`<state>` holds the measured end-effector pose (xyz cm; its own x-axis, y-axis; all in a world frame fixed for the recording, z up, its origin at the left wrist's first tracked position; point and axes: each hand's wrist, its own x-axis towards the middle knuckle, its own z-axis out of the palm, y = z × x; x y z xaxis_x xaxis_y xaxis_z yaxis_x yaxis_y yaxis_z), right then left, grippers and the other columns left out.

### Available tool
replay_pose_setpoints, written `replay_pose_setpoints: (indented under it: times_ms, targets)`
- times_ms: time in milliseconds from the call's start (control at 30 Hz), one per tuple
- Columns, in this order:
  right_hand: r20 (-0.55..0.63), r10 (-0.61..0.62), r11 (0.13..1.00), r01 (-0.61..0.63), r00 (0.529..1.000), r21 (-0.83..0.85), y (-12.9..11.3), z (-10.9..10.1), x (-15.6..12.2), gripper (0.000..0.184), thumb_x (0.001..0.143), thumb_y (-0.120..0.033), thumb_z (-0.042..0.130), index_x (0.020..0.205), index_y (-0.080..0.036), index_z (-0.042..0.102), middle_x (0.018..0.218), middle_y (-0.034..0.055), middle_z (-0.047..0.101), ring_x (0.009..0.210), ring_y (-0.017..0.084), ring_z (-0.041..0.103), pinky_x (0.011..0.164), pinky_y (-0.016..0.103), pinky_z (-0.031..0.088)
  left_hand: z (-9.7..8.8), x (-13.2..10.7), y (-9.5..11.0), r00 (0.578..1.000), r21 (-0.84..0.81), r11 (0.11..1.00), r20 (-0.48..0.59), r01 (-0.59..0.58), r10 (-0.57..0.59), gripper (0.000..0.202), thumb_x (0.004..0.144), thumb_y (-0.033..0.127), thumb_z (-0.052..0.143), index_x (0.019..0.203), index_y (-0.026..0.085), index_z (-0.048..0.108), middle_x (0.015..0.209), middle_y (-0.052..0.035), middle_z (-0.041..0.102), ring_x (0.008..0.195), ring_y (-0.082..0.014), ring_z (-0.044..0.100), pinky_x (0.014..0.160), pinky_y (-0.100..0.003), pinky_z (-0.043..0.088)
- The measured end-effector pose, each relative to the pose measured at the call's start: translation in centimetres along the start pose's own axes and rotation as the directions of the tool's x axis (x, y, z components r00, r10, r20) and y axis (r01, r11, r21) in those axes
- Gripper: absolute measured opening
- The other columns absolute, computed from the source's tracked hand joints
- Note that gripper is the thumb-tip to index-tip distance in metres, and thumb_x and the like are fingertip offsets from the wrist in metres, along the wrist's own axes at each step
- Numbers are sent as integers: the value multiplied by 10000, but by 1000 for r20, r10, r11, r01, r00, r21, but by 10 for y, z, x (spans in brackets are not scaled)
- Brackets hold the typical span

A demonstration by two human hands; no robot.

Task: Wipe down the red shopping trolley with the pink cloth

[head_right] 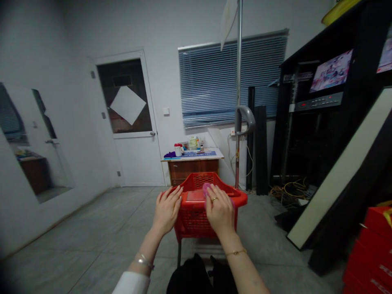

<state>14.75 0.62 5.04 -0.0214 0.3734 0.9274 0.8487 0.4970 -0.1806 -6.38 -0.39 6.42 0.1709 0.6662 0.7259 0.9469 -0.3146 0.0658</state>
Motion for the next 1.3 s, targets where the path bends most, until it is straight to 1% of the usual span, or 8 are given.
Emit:
replay_pose_setpoints:
  times_ms: [100, 300, 533, 767, 900, 1033, 1233, 1300]
  targets:
    - [-49, 93, 994, -96, 994, -58, 0, 2, 0, 339, 958, -235, 444, 1193, -163, 677, 1248, 109, 673, 1150, 232, 621, 1037, 427, 429, 1, 0, 3, 1000, -11, 1000, -8, 6, -6, 407, 1000, 289, 378, 1379, 320, 523, 1422, 6, 562, 1351, -249, 447, 1130, -525, 302]
    - [112, -83, 997, 82, 990, 12, -55, 18, 6, 344, 953, -211, 472, 1248, -180, 647, 1326, 83, 628, 1246, 218, 559, 1110, 407, 365, 0, 0, 1, 1000, 4, 1000, 0, 4, -4, 413, 1004, 298, 362, 1387, 315, 517, 1435, 3, 550, 1361, -254, 435, 1130, -525, 306]
    - [-30, 94, 995, -95, 995, -24, 3, -1, 4, 355, 967, -258, 431, 1207, -167, 676, 1243, 114, 675, 1146, 227, 627, 1043, 427, 444, 2, 0, 5, 999, -10, 1000, -38, 7, -8, 407, 997, 309, 392, 1382, 323, 524, 1413, -5, 570, 1348, -245, 454, 1124, -514, 327]
    - [115, -102, 995, 101, 988, 19, -61, 17, 5, 351, 963, -214, 463, 1265, -182, 639, 1349, 88, 609, 1267, 222, 544, 1117, 415, 369, 2, 0, -1, 1000, 7, 1000, -16, -1, 1, 408, 1000, 303, 379, 1379, 310, 527, 1429, 1, 554, 1358, -249, 442, 1131, -511, 309]
    - [87, -80, 997, 79, 993, 18, -28, 5, 3, 357, 968, -228, 458, 1277, -174, 629, 1338, 89, 617, 1249, 220, 560, 1099, 415, 390, 2, -1, -3, 1000, 24, 1000, -14, -3, 3, 407, 1001, 310, 385, 1384, 301, 520, 1432, 3, 553, 1354, -242, 447, 1128, -499, 315]
    - [-49, 95, 994, -97, 994, -51, 2, -1, 0, 345, 968, -248, 446, 1215, -154, 667, 1264, 109, 664, 1157, 233, 619, 1036, 427, 441, 4, -1, 1, 999, 14, 1000, -37, -1, 1, 403, 1002, 302, 382, 1379, 315, 525, 1423, 4, 560, 1349, -244, 449, 1130, -504, 301]
    - [63, -64, 998, 64, 996, 6, -61, 21, 3, 347, 959, -203, 458, 1248, -182, 648, 1321, 74, 632, 1245, 227, 559, 1106, 417, 369, 1, -1, -1, 999, 31, 999, -44, -15, 16, 400, 992, 288, 392, 1358, 317, 552, 1405, -2, 579, 1334, -244, 471, 1105, -486, 348]
    - [93, -99, 995, 97, 991, 31, -59, 18, 3, 350, 962, -220, 467, 1268, -190, 635, 1336, 64, 622, 1246, 221, 559, 1110, 409, 368, 0, -1, -3, 999, 45, 999, -42, -18, 20, 400, 991, 295, 395, 1357, 318, 554, 1403, -8, 581, 1331, -246, 476, 1096, -485, 364]
